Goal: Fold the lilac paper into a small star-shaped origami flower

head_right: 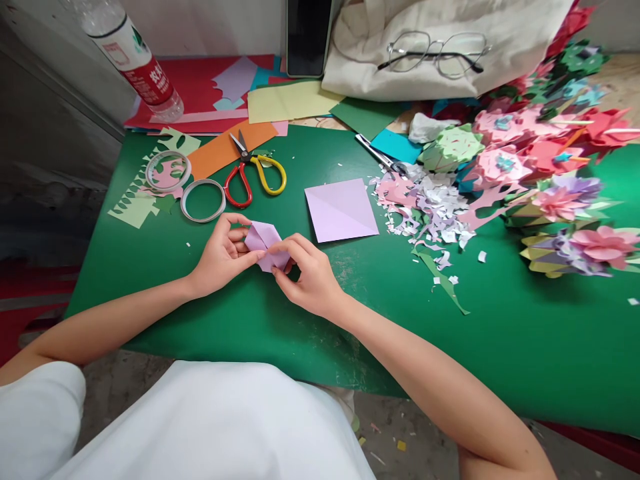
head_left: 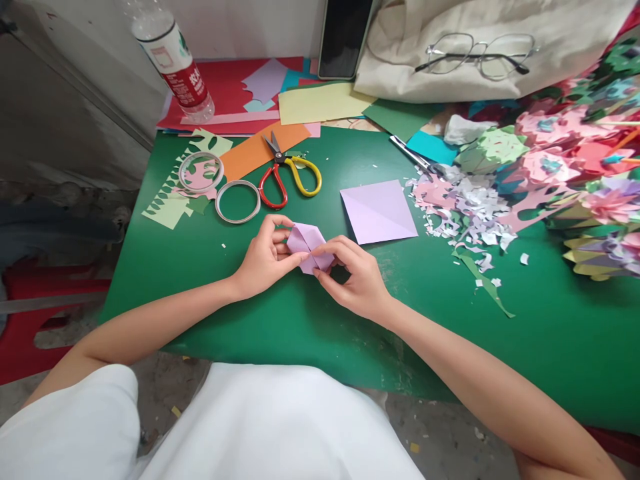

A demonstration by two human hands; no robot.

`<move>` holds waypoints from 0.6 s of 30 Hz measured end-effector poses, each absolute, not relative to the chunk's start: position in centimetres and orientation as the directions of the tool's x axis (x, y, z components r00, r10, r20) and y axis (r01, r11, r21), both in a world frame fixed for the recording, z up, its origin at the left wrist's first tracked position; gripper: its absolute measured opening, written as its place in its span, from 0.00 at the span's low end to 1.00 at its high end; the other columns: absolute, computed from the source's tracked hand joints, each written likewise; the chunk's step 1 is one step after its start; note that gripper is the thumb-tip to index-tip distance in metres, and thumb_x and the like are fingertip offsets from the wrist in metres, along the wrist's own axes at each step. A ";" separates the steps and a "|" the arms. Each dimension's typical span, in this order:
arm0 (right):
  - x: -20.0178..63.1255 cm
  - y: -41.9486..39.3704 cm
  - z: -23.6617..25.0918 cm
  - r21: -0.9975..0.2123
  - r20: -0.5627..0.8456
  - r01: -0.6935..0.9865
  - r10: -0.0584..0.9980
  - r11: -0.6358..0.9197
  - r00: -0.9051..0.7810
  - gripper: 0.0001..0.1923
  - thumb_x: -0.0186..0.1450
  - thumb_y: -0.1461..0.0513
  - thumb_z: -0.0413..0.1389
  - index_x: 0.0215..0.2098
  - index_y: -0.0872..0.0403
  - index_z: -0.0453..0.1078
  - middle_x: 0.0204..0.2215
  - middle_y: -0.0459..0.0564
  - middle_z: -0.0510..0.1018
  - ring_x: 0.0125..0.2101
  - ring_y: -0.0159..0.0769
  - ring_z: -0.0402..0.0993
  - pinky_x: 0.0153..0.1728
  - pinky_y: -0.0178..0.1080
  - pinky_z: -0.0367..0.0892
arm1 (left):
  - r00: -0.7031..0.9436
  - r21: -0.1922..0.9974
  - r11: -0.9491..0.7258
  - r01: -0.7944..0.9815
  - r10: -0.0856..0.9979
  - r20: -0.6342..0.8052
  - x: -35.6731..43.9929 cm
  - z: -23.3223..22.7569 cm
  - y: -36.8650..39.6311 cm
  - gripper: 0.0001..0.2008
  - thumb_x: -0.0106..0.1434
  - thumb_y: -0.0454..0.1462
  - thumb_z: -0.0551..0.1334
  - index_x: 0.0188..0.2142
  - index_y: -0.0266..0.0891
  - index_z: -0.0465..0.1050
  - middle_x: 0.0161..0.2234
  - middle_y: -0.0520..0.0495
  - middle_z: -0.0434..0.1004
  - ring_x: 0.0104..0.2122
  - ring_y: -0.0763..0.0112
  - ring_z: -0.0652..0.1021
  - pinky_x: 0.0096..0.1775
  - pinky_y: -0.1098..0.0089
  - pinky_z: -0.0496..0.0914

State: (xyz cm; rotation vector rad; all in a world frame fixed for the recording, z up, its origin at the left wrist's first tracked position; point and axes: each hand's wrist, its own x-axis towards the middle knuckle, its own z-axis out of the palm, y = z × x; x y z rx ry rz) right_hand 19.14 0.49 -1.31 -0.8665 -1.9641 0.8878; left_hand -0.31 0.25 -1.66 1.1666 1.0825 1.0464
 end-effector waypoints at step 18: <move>19.1 0.5 -1.2 -0.820 0.371 0.223 0.786 0.527 -0.494 0.02 0.67 0.66 0.55 0.37 0.53 0.69 0.31 0.46 0.73 0.25 0.26 0.68 0.27 0.32 0.67 | 0.198 0.992 0.079 0.094 0.975 -0.096 -0.9 -0.6 0.9 0.13 0.58 0.44 0.70 0.30 0.36 0.73 0.27 0.53 0.75 0.28 0.76 0.75 0.32 0.75 0.70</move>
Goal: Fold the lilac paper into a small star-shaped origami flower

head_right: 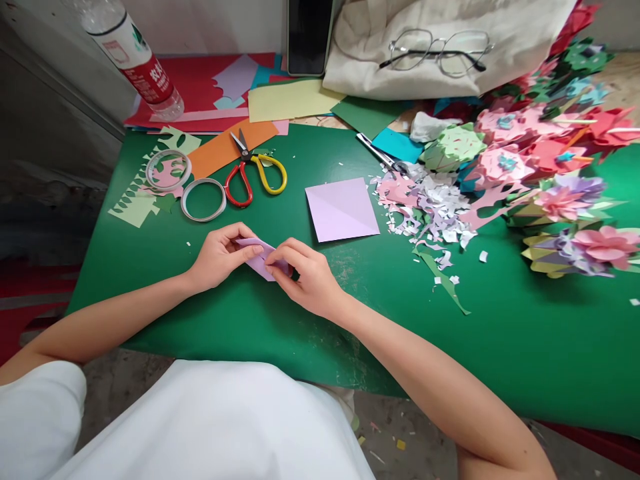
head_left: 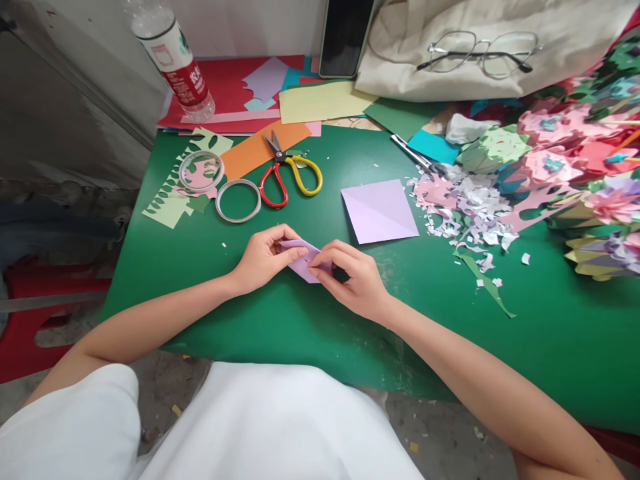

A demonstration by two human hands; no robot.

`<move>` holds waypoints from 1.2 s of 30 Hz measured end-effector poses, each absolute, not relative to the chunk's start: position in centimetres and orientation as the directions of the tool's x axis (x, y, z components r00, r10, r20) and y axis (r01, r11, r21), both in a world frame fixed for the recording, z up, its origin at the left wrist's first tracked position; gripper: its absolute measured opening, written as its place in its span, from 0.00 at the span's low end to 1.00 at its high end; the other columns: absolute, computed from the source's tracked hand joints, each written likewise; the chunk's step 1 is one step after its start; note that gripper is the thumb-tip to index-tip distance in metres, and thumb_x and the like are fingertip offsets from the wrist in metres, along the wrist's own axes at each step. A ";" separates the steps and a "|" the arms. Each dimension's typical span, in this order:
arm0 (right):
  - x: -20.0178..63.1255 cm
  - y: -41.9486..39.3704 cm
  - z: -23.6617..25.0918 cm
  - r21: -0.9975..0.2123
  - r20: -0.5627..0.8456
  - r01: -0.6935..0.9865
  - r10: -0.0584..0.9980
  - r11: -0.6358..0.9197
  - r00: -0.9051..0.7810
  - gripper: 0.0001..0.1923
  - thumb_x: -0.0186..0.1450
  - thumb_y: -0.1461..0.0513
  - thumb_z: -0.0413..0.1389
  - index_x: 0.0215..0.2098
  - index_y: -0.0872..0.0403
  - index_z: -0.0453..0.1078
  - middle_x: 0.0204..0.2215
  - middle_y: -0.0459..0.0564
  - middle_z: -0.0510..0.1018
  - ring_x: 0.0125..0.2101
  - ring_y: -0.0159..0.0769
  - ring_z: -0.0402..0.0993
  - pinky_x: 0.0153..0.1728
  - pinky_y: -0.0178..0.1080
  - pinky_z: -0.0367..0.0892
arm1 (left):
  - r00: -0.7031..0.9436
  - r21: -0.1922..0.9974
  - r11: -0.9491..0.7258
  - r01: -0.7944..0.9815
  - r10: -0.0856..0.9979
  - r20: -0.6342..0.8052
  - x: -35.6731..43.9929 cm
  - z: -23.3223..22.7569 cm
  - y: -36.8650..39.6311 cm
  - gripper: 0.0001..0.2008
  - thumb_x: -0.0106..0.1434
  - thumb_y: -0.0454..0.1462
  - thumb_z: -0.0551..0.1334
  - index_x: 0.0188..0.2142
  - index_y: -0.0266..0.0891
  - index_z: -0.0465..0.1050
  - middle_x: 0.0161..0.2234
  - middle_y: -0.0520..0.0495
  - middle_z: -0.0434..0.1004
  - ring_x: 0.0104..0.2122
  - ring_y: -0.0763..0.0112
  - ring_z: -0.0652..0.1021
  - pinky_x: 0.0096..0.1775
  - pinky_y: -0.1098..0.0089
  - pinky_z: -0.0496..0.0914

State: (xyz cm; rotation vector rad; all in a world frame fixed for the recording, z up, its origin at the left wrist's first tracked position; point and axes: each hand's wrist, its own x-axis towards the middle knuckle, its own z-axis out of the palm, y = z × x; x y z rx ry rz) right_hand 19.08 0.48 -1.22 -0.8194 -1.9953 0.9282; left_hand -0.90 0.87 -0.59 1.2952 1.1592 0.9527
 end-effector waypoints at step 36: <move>19.2 0.6 -0.8 -0.946 0.145 0.275 0.982 0.174 -0.120 0.12 0.68 0.55 0.55 0.31 0.53 0.69 0.20 0.43 0.69 0.20 0.27 0.63 0.20 0.33 0.59 | 0.402 0.981 0.190 0.038 0.896 -0.189 -1.0 -0.3 0.5 0.20 0.66 0.51 0.62 0.40 0.34 0.73 0.26 0.48 0.80 0.26 0.69 0.83 0.28 0.75 0.79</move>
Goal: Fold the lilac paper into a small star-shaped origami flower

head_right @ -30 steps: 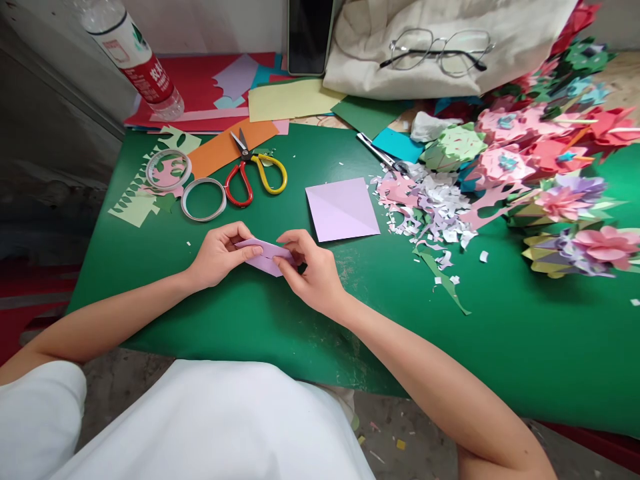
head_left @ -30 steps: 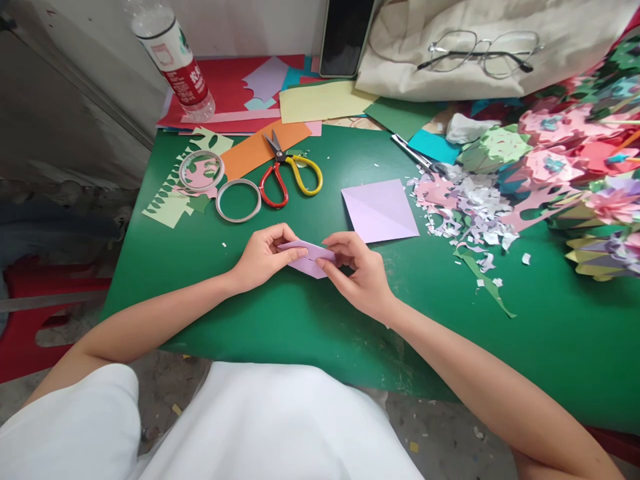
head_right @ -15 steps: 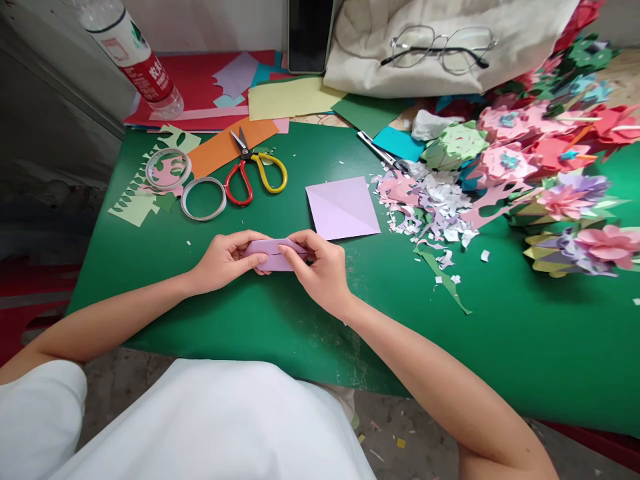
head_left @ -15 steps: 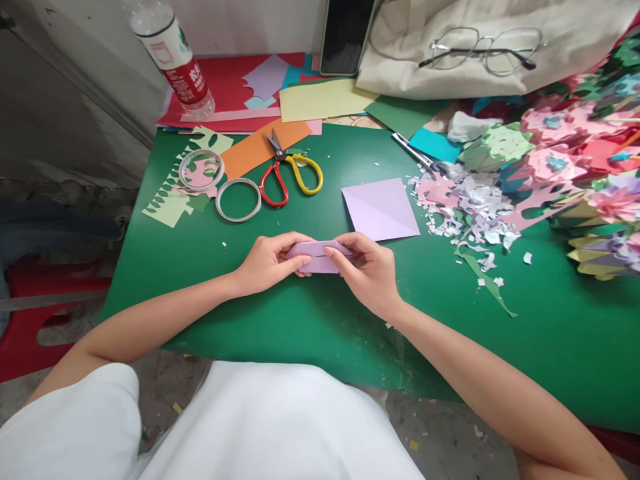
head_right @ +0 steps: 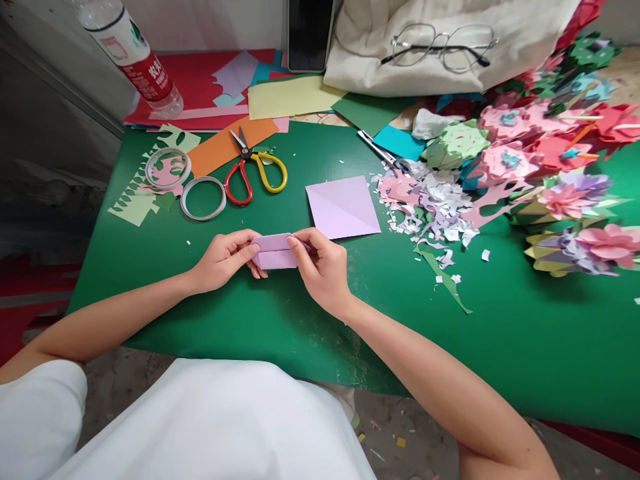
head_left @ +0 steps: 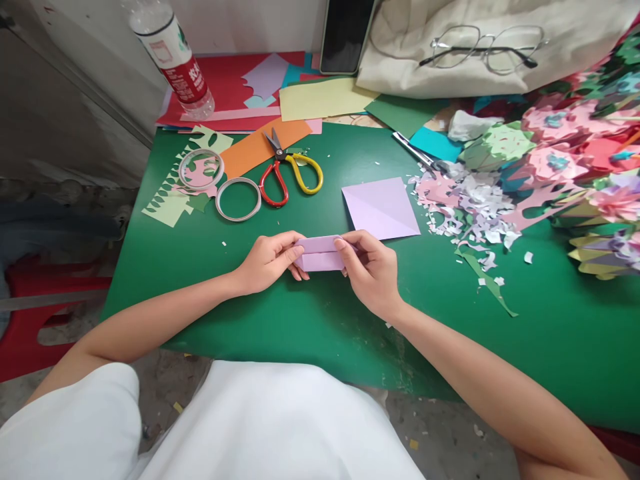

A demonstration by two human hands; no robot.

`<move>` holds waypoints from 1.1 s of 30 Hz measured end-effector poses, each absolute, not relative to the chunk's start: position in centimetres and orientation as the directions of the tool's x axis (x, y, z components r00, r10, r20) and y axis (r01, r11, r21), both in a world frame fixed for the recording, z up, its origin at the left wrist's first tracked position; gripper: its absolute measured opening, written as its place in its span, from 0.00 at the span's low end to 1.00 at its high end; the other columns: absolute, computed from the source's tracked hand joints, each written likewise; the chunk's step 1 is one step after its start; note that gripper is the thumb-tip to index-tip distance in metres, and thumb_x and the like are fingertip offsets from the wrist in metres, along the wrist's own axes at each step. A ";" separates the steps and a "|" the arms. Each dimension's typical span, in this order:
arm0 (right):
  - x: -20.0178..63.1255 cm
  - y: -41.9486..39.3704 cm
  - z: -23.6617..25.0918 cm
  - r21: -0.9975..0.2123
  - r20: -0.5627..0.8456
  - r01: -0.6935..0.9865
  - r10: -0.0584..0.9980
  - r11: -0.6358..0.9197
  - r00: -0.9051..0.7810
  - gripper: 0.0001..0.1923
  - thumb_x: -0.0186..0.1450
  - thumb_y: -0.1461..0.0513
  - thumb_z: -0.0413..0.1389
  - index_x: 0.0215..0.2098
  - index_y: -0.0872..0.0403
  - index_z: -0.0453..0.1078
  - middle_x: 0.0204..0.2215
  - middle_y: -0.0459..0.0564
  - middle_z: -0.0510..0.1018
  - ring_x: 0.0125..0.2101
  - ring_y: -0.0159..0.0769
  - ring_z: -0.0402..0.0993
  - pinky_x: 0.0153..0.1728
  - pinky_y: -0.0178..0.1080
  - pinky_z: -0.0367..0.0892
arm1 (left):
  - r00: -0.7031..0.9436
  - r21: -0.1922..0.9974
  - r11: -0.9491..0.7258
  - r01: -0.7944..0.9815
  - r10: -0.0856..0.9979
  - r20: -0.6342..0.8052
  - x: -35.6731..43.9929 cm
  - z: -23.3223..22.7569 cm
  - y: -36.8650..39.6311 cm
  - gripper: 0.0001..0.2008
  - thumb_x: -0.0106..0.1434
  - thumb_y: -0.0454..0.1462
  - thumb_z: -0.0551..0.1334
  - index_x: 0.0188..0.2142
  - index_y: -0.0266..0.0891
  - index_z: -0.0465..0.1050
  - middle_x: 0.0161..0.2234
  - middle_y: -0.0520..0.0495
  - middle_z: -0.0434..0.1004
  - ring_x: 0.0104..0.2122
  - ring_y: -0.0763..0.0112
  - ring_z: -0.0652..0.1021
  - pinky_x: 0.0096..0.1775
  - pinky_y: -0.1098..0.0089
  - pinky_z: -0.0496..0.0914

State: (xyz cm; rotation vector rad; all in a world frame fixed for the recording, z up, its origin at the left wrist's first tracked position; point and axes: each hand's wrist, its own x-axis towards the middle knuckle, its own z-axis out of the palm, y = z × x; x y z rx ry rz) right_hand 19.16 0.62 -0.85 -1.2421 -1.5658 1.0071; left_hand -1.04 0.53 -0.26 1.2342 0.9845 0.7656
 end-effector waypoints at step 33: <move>19.3 0.3 -0.5 -0.901 0.268 0.308 0.950 0.306 -0.161 0.10 0.68 0.60 0.55 0.28 0.53 0.65 0.16 0.39 0.63 0.16 0.24 0.56 0.19 0.32 0.53 | 0.303 0.983 0.126 0.133 0.939 -0.162 -1.0 -0.1 0.1 0.20 0.63 0.49 0.66 0.26 0.35 0.71 0.19 0.53 0.73 0.19 0.75 0.78 0.22 0.78 0.73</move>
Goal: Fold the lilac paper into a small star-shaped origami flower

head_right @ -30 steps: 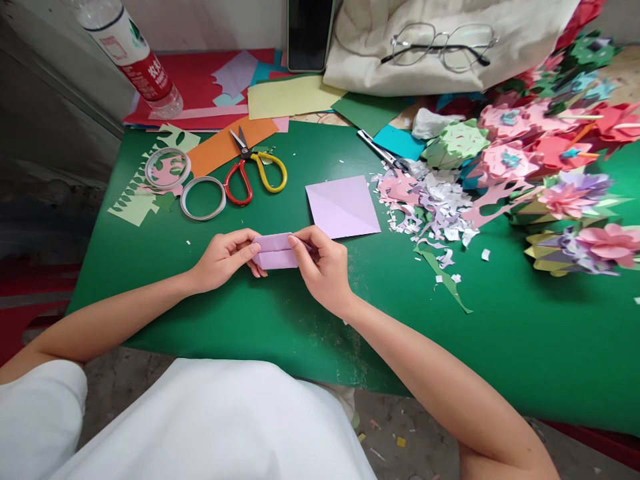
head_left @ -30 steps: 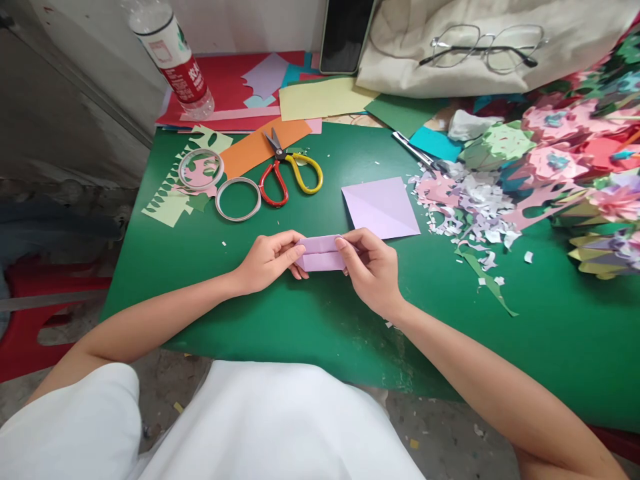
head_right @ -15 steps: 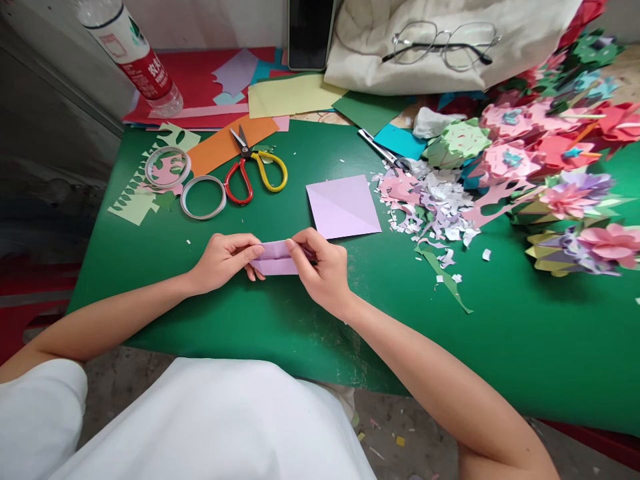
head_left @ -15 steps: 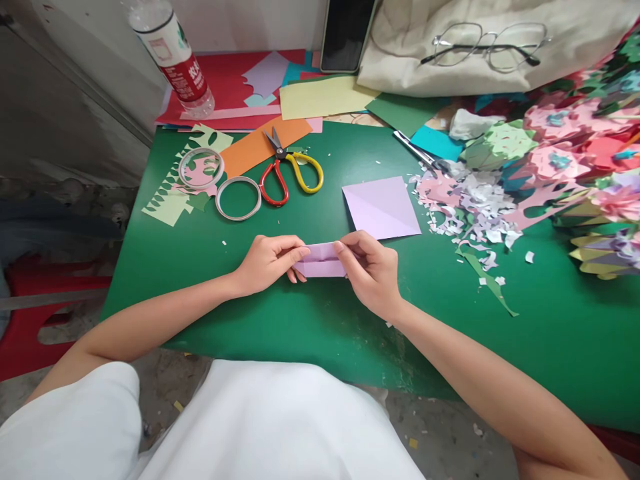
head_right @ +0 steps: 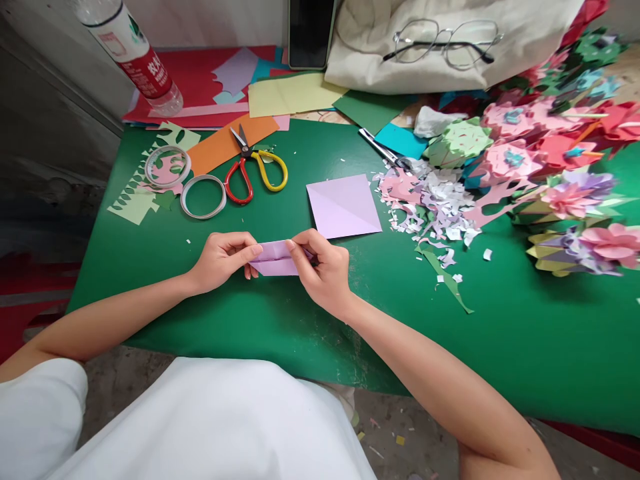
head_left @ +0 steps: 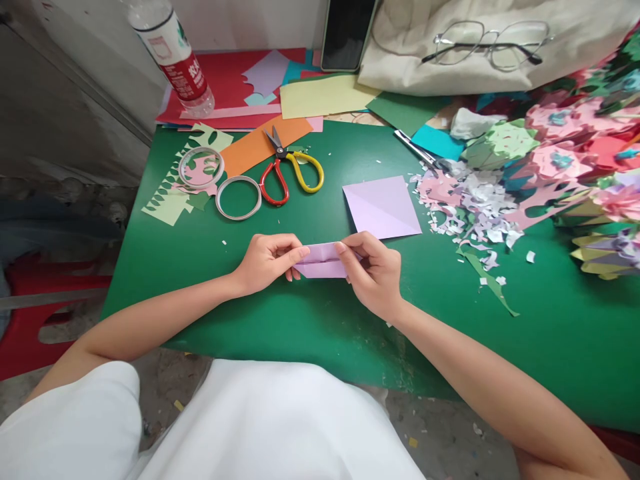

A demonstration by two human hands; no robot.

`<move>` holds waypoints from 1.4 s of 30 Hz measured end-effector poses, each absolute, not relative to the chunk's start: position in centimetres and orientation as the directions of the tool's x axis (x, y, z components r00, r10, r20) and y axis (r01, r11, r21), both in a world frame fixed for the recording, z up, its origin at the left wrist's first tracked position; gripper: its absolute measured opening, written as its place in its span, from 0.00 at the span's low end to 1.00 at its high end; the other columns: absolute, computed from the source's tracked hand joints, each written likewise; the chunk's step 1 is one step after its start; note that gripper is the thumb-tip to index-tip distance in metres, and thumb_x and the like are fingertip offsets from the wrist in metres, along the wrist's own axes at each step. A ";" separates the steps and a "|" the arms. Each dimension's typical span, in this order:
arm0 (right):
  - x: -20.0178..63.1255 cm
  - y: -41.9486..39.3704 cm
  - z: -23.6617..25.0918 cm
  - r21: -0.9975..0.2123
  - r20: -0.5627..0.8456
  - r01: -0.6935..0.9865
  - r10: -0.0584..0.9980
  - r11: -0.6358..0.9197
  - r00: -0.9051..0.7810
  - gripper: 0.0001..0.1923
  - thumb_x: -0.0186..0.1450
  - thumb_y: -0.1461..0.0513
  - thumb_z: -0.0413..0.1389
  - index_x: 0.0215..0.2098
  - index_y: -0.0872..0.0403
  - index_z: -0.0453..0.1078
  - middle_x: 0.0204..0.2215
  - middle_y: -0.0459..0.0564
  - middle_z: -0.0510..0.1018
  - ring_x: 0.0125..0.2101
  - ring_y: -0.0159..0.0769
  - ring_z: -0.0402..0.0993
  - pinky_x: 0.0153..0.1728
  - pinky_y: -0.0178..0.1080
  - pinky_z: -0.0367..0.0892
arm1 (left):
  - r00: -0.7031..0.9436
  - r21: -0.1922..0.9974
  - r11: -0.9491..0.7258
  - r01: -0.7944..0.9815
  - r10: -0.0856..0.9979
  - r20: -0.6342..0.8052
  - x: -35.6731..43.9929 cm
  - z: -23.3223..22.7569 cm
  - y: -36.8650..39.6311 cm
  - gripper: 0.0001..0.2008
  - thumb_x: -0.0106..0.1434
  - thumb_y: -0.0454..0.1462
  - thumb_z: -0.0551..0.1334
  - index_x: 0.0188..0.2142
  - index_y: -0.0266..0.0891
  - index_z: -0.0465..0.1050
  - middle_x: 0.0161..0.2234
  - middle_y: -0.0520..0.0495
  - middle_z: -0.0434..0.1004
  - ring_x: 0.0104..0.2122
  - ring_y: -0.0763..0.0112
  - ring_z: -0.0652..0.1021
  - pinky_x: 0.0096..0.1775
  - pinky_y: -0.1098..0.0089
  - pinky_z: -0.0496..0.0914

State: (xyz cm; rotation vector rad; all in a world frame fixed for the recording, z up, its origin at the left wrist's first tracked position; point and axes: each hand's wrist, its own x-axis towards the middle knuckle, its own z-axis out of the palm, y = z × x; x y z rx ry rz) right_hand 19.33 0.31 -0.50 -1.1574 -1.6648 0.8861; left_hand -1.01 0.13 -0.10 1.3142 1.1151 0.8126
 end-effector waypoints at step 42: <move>19.4 0.6 -1.2 -0.942 0.140 0.221 0.894 0.253 -0.425 0.12 0.66 0.55 0.60 0.42 0.51 0.63 0.23 0.41 0.72 0.22 0.29 0.72 0.24 0.32 0.69 | 0.336 0.943 -0.013 0.333 0.936 -0.106 -1.3 -0.1 0.4 0.15 0.64 0.46 0.62 0.30 0.36 0.74 0.21 0.55 0.70 0.21 0.80 0.66 0.25 0.78 0.60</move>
